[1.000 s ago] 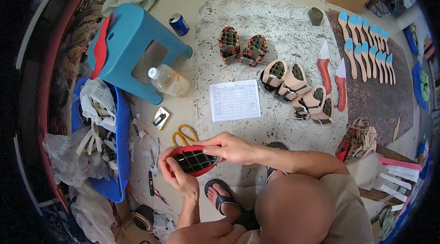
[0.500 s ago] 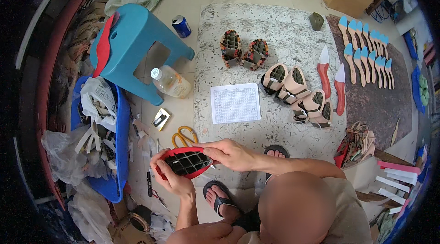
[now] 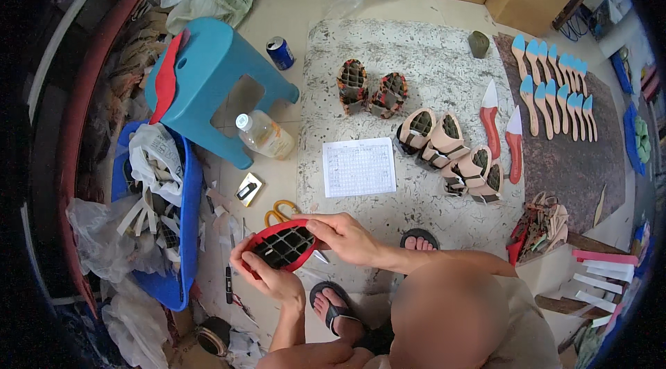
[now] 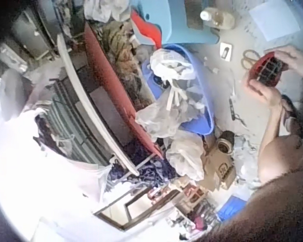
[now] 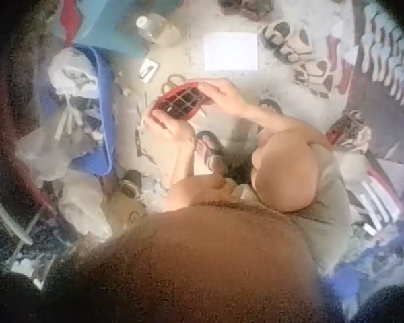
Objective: The person sits on the floor and repairs shoe soles by hand. They apply and smooth a patterned fabric onto a green sole, trim excess with scissors, then apply and trim a red insole material, finishing with a pink piece. The person handles multiple soles and uses scissors and a small knife.
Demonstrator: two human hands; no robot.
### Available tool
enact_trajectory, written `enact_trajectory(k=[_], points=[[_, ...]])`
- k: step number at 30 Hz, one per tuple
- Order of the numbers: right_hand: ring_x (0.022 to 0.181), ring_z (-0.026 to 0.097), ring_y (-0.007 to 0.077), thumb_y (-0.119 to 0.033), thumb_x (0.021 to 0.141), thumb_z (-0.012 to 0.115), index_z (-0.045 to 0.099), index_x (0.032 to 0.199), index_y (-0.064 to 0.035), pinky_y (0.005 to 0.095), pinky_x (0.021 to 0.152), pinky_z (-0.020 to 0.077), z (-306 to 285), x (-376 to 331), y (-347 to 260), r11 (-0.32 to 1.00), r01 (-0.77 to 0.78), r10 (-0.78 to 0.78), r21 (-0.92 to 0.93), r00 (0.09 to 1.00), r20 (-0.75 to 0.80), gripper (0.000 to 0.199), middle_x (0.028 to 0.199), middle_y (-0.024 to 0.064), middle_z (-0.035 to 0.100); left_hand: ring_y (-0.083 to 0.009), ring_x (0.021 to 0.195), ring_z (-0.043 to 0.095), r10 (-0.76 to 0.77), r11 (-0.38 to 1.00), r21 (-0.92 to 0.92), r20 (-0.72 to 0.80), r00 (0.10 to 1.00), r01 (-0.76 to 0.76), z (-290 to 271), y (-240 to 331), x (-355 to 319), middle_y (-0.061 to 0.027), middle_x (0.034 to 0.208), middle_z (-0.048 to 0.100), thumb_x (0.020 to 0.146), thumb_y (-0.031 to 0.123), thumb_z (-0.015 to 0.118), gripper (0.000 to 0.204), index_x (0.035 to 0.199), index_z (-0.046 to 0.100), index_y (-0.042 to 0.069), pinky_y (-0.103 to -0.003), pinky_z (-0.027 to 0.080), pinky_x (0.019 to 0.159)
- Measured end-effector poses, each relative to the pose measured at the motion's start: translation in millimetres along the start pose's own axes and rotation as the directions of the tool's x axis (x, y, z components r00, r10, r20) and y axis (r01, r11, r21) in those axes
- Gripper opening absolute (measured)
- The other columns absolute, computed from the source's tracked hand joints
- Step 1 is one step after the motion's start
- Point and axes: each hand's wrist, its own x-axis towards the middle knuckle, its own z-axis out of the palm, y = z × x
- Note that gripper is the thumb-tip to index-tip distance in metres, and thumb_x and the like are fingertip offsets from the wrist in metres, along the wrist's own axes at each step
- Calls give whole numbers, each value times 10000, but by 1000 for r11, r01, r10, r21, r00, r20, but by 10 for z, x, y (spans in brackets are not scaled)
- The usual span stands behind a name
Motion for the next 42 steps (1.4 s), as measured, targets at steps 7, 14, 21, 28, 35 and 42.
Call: enact_trajectory(k=[7,14,21,28,35,42], points=[[986,589,94,-229,1067,376,503,1368,14,274,895,500,119,53,80,985,154,-139,79,977,-162,407,1144,45,641,-235,1077,465,-11,995,-99,-44,999,6,58,-55,-170,-143,1164,473,988,203,404,249,1144,454,16,-398,379,985],[927,539,81,-222,1059,405,526,1318,35,260,846,473,143,120,13,955,256,-286,-148,926,-245,384,1023,53,647,-310,1337,326,342,925,-192,51,938,-326,203,-58,-401,-175,1423,307,995,472,387,553,1357,332,57,-455,278,1116],[1087,518,94,-190,1059,403,399,1436,-2,269,913,467,203,93,80,953,261,-238,156,959,-152,422,1239,42,565,-332,1374,324,294,951,-128,88,952,-282,312,-131,-510,-173,1501,256,975,607,337,740,1463,249,58,-457,336,1108],[1124,606,231,-188,1016,478,413,1418,28,322,971,450,-60,72,-247,856,196,-238,-478,971,-29,461,1306,227,575,-184,1032,611,-398,758,-354,414,819,547,178,-68,39,-105,1161,615,1021,558,294,628,1295,491,27,-332,495,910],[1138,600,369,-136,997,471,484,1340,70,392,969,461,121,2,21,683,359,-462,-637,887,4,400,1243,284,583,-117,679,614,-462,867,-83,238,854,492,88,-101,116,-42,816,654,1050,508,254,617,977,620,17,-255,504,624],[1107,590,415,-122,958,504,571,1221,89,426,953,470,216,194,-170,524,432,-556,-734,827,90,343,1162,274,623,-137,715,592,-383,914,-21,283,880,404,79,-88,4,-78,784,654,1073,344,282,530,931,616,-43,-315,489,657]])
